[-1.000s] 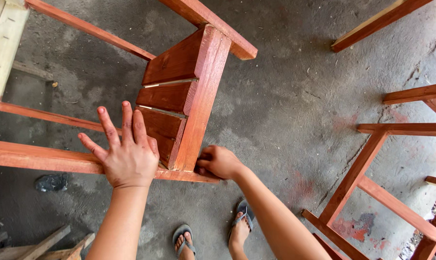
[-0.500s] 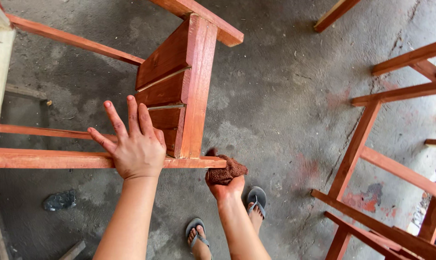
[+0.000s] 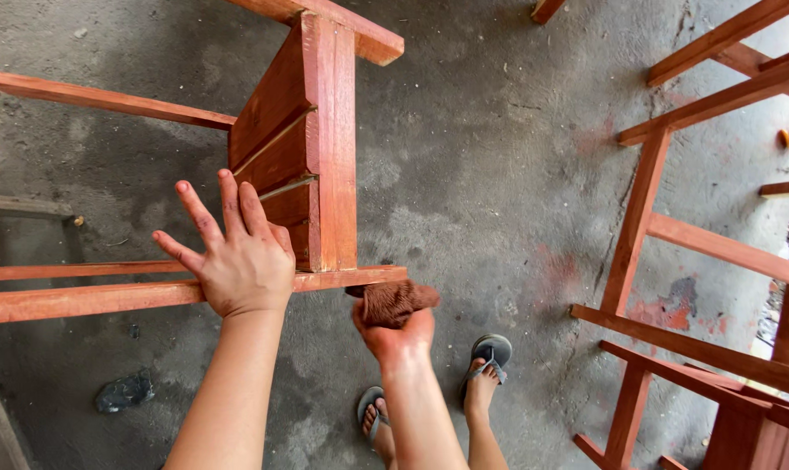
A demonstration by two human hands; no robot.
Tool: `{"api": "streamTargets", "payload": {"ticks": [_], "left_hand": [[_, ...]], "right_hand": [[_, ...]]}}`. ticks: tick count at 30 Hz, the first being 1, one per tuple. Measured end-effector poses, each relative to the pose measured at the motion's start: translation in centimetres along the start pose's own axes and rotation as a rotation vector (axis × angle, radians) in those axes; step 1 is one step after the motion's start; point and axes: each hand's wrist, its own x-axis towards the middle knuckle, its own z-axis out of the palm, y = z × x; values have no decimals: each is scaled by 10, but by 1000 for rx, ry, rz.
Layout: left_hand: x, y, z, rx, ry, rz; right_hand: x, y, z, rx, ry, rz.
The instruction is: The person wipes reddish stain onto wooden chair and stool frames using a cloth, working over the slats and rails. They carry a stool to another spot, pour liquid from a bottle into a container, and brush stain onto the stool's top rails.
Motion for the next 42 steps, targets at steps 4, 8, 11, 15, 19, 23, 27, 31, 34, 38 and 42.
{"api": "streamTargets", "payload": {"ticks": [4, 8, 11, 15, 19, 23, 27, 31, 34, 38, 42], "left_hand": [[2, 2, -4, 40, -13, -3], [1, 3, -4, 62, -43, -2], [1, 3, -4, 66, -49, 12], [2, 4, -5, 21, -52, 8], [4, 6, -8, 17, -37, 5], [5, 7, -10, -47, -26, -11], [5, 8, -13, -25, -24, -17], [5, 9, -16, -26, -31, -20], [6, 9, -17, -74, -62, -4], [6, 10, -16, -17, -92, -1], [7, 10, -19, -20, -113, -4]], "right_hand": [[-16, 7, 6, -616, -33, -942], [-12, 31, 11, -1717, -74, -1841], [-5, 26, 8, -1706, -235, -1970], [5, 10, 0, -1707, -260, -1966], [12, -17, 9, -1737, -173, -1953], [14, -40, 39, -1621, 9, -1744], [-7, -11, 57, -1441, -343, -1588], [-28, 40, 79, -1752, -656, -1699], [-19, 48, 112, -1804, -617, -1776], [-16, 31, 104, -1955, -726, -1657], [-22, -2, 70, -2130, -817, -1502]]}}
